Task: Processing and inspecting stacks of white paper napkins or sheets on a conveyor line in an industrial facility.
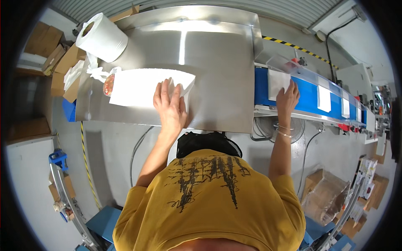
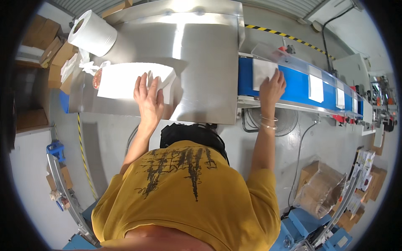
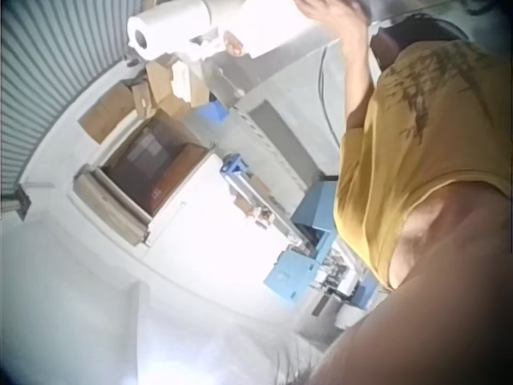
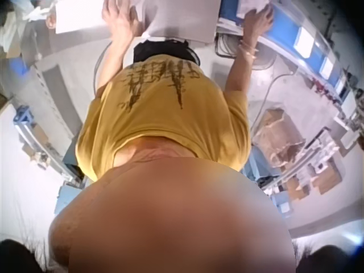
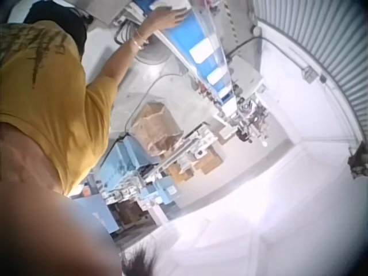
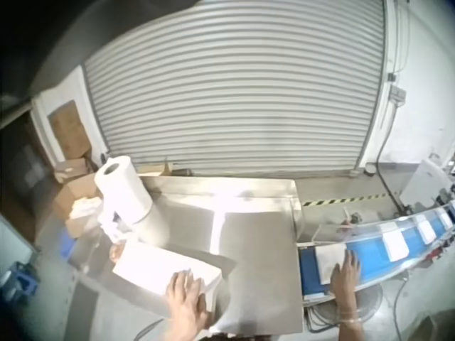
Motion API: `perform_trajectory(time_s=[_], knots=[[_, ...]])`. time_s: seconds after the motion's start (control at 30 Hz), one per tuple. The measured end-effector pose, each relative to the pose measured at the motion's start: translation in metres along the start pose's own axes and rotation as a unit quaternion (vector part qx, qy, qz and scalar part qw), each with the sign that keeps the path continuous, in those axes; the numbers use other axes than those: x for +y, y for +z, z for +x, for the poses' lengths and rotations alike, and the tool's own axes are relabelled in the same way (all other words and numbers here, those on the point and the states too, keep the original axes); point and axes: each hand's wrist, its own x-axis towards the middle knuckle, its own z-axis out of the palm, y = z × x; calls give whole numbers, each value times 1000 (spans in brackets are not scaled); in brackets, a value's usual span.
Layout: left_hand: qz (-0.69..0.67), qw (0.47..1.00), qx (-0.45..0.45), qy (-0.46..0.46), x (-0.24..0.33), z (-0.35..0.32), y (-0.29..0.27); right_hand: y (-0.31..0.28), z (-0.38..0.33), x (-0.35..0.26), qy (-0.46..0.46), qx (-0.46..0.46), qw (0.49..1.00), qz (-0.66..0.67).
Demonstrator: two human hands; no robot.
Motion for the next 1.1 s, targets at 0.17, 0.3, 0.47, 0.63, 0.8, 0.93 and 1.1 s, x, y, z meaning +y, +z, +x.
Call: perform_trajectory(time_s=[0.17, 0.3, 0.47, 0.63, 0.8, 0.93, 1.1], knots=[[19, 1000, -3, 20, 2, -1, 4, -96, 54, -173, 127, -416, 853, 288], [28, 998, -21, 46, 7, 4, -4, -81, 59, -230, 86, -533, 746, 390], [-18, 1000, -4, -5, -3, 7, -5, -42, 9, -182, 236, -470, 536, 660], [-5, 999, -25, -41, -8, 13, -10, -3, -6, -67, 304, -332, 659, 602], [23, 999, -16, -35, -18, 8, -8, 12, -11, 34, 223, -233, 869, 375], [-10, 1000, 1, -22, -15, 6, -3, 7, 4, 27, 19, -74, 992, 97], [10, 1000, 2, 1, -9, 8, -1, -65, 43, -158, 32, -318, 904, 283]])
